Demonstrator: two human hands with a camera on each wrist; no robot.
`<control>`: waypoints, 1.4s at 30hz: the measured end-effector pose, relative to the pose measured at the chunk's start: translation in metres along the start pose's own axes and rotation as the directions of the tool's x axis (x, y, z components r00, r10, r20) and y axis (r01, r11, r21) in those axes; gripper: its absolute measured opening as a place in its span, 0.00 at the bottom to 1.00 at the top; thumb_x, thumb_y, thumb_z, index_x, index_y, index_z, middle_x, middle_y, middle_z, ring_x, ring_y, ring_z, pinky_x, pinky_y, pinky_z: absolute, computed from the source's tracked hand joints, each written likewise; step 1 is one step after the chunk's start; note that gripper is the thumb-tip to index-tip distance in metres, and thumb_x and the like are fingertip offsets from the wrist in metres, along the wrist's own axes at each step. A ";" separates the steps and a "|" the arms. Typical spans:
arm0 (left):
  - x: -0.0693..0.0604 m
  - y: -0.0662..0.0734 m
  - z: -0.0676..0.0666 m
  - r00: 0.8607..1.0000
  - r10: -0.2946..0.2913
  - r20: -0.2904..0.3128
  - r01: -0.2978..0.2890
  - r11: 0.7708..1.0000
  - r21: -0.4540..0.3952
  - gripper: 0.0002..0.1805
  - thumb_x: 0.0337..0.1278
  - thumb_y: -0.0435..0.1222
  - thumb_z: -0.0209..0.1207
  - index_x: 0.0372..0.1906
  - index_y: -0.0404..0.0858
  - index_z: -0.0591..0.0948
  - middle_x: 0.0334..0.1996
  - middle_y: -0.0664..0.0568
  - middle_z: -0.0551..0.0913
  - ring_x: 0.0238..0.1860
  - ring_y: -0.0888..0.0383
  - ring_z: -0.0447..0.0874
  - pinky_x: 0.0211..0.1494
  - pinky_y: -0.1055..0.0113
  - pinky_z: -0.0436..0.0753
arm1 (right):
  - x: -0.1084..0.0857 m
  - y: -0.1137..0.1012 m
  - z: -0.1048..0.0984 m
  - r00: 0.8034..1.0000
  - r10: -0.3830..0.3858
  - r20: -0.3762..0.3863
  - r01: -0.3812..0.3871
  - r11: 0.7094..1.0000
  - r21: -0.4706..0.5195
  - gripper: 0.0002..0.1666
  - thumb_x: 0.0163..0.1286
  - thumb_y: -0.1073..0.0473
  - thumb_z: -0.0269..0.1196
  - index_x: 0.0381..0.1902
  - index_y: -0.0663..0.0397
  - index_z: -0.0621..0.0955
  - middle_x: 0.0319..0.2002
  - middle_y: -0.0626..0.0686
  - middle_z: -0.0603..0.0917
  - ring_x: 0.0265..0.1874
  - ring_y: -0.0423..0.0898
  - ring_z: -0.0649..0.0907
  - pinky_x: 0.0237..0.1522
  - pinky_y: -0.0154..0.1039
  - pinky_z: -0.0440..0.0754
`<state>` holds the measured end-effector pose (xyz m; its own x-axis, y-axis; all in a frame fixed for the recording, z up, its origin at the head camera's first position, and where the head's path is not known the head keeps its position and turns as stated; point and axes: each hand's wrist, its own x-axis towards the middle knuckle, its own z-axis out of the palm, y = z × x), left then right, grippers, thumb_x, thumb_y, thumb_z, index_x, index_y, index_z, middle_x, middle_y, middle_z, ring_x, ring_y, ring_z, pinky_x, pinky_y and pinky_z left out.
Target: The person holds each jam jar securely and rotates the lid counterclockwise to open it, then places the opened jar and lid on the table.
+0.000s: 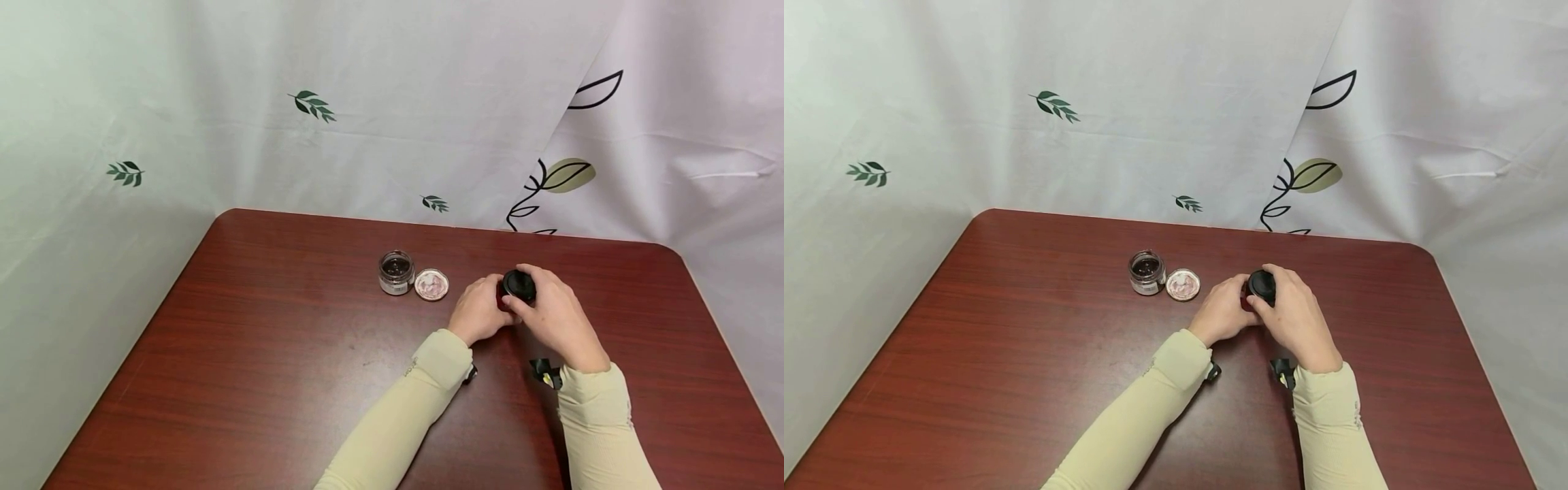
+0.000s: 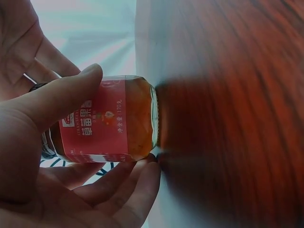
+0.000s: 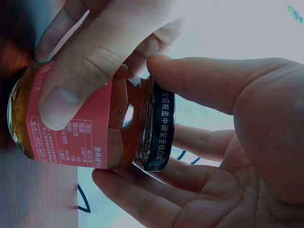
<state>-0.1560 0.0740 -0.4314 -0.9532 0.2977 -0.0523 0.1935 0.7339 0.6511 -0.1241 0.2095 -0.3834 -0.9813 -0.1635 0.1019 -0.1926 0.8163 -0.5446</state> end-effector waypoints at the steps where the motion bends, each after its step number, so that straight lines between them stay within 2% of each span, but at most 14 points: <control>1: 0.000 0.000 0.000 1.000 -0.001 0.001 0.001 1.000 -0.001 0.37 0.48 0.47 0.76 0.64 0.42 0.77 0.55 0.53 0.83 0.55 0.56 0.81 0.60 0.67 0.77 | 0.000 0.000 0.000 1.000 0.000 0.001 0.000 1.000 0.001 0.34 0.67 0.59 0.67 0.66 0.69 0.71 0.59 0.72 0.75 0.57 0.69 0.76 0.56 0.66 0.72; 18: 0.001 -0.001 0.001 1.000 -0.008 0.019 0.008 1.000 -0.025 0.35 0.50 0.47 0.75 0.63 0.43 0.77 0.55 0.54 0.84 0.55 0.58 0.82 0.60 0.68 0.76 | -0.001 0.001 0.001 1.000 0.003 0.007 -0.003 1.000 0.010 0.35 0.66 0.59 0.68 0.67 0.68 0.71 0.58 0.72 0.76 0.56 0.68 0.76 0.56 0.65 0.72; 35: 0.001 -0.005 -0.003 0.999 0.023 0.023 -0.023 1.000 -0.017 0.34 0.52 0.47 0.74 0.63 0.43 0.77 0.53 0.52 0.85 0.54 0.57 0.83 0.58 0.67 0.78 | 0.000 0.001 0.006 0.998 -0.040 -0.049 0.041 0.999 0.008 0.33 0.65 0.61 0.69 0.64 0.69 0.73 0.57 0.71 0.77 0.56 0.68 0.77 0.57 0.64 0.72; 42: 0.002 -0.006 -0.004 1.000 0.026 0.010 -0.025 0.999 -0.040 0.35 0.52 0.46 0.74 0.65 0.42 0.76 0.55 0.52 0.84 0.55 0.57 0.82 0.58 0.67 0.77 | 0.001 0.001 0.008 0.995 -0.061 -0.084 0.063 0.998 0.018 0.32 0.64 0.62 0.70 0.63 0.70 0.73 0.57 0.70 0.78 0.56 0.67 0.77 0.56 0.63 0.72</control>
<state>-0.1596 0.0679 -0.4326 -0.9456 0.3224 -0.0432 0.2079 0.7012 0.6820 -0.1251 0.2061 -0.3902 -0.9648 -0.1658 0.2042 -0.2534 0.7941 -0.5524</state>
